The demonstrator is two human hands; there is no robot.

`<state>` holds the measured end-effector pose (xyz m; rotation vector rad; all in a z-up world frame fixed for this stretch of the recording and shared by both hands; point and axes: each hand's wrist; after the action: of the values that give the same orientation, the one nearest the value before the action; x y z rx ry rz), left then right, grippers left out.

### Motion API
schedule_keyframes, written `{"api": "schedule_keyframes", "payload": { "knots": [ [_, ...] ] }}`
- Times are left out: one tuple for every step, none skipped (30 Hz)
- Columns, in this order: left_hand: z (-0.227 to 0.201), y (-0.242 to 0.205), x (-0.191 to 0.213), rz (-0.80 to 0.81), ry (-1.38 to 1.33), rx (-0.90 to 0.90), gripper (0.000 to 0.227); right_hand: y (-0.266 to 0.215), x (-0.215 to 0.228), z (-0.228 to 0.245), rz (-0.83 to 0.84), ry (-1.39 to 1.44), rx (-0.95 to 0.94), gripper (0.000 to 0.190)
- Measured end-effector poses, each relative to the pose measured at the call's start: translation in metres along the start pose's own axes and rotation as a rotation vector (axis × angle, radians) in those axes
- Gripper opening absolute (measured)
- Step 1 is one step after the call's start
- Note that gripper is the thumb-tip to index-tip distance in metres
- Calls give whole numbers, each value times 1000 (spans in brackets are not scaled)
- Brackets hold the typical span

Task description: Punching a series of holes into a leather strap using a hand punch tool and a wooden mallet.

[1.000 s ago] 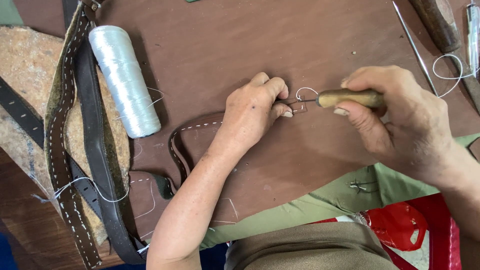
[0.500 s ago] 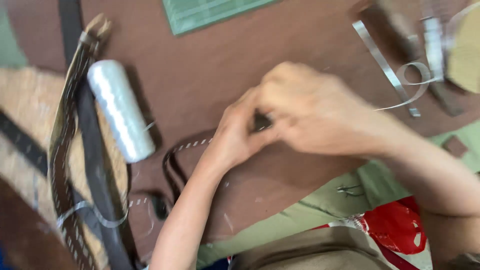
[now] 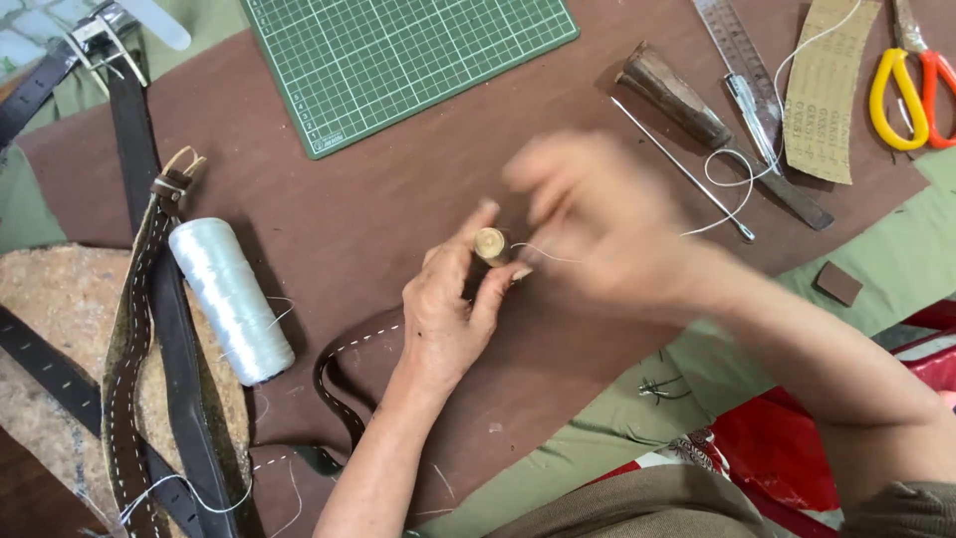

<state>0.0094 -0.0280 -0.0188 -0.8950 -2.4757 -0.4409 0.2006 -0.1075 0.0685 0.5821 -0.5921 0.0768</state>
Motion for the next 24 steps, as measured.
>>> {"api": "schedule_keyframes", "payload": {
  "knots": [
    [-2,2,1,-18,-35,-21,44,-23,11,-19,-190,-337,67,14],
    [-3,4,1,-37,-70,-43,29,-46,21,-38,-376,-674,140,8],
    [-6,3,3,-39,-72,-35,29,-68,37,-61,-370,-669,138,8],
    [-9,3,3,-17,-111,-29,18,-91,55,-83,-287,-761,-119,30],
    [-13,4,4,5,-150,-30,11,-113,74,-105,-204,-852,-375,59],
    [-12,5,4,4,-152,-30,11,-123,79,-113,-202,-853,-374,59],
    [-12,4,4,4,-142,-23,11,-133,85,-121,-71,-885,-564,62],
    [-11,4,3,4,-131,-15,12,-144,90,-130,63,-912,-753,68],
    [-12,3,4,11,-131,-13,12,-153,90,-141,63,-909,-760,68],
    [-13,3,4,3,-118,1,17,-162,90,-152,101,-914,-763,55],
    [-15,4,4,-3,-103,10,24,-172,91,-163,133,-920,-769,49],
    [-16,3,3,7,-103,7,24,-172,91,-159,129,-919,-778,49],
    [-16,3,3,4,-97,8,25,-168,92,-157,38,-846,-792,46],
    [-16,3,4,1,-91,10,26,-164,93,-155,-53,-770,-804,44],
    [-15,2,1,1,-92,4,26,-165,101,-153,-57,-775,-803,44],
    [-13,2,-1,-8,-80,-2,22,-167,109,-152,-216,-725,-733,36],
    [-10,0,-3,-17,-69,-5,19,-169,115,-151,-370,-670,-661,30],
    [-11,0,-3,-17,-70,-6,19,-159,123,-134,-370,-672,-661,30],
    [-12,0,-3,-16,-80,-14,17,-148,130,-118,-499,-655,-729,27],
    [-13,0,-2,-15,-89,-21,15,-138,137,-101,-627,-634,-795,39],
    [-9,2,-4,-18,-89,-21,15,-140,140,-100,-626,-634,-792,39],
    [-6,4,-6,-61,-126,-68,26,-142,142,-99,-596,-601,-783,34],
    [-2,6,-5,-115,-160,-114,40,-138,145,-100,-561,-563,-764,30],
    [-1,8,-8,-130,-156,-112,40,-143,149,-97,-554,-559,-751,30]
  ]
}}
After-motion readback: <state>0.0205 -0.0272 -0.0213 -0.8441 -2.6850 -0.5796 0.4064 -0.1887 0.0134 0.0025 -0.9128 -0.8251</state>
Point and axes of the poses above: each hand's wrist, its own y-axis towards the middle knuckle, its own x-axis out of the back of the hand, z = x × y, and after that the axes turned 14 degrees about x, right-handed
